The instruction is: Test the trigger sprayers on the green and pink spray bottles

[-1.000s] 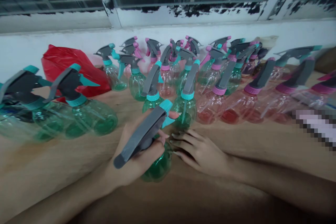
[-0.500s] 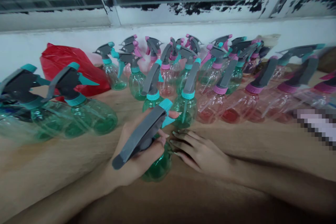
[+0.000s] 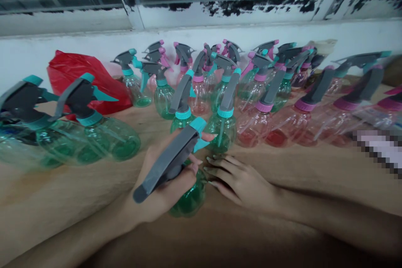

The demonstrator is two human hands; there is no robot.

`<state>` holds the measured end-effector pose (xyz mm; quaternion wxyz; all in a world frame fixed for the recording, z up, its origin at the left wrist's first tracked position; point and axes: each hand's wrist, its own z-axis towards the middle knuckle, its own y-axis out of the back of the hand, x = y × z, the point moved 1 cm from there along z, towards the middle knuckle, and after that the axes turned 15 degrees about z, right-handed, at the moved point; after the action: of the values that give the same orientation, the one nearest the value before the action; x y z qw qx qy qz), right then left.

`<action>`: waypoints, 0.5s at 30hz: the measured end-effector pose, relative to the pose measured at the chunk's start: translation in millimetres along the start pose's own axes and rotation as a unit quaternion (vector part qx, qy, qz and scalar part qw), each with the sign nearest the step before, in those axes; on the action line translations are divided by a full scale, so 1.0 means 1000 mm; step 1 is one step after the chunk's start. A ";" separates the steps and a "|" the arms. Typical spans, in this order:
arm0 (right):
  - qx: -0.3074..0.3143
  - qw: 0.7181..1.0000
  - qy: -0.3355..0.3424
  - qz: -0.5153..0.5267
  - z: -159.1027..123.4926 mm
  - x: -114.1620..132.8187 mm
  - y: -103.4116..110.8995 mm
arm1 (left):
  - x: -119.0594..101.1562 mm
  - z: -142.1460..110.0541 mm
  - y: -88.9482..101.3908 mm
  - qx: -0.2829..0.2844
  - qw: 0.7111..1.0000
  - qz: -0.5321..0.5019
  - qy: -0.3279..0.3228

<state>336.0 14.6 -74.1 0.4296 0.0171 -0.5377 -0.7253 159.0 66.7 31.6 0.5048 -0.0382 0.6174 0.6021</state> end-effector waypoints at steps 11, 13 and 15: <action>0.001 1.000 -0.005 0.009 0.001 0.000 0.001 | 0.002 -0.006 -0.001 0.047 0.997 0.016 0.051; 0.004 1.000 -0.006 0.009 0.001 0.000 0.001 | 0.002 -0.005 0.000 0.048 0.998 0.019 0.048; 0.008 1.000 -0.008 0.012 0.001 0.000 0.001 | 0.002 -0.004 0.002 0.030 0.999 0.031 0.033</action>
<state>336.4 15.2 -73.5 0.4339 0.0083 -0.5475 -0.7155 154.6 65.1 31.1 0.4665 -0.0235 0.6523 0.5969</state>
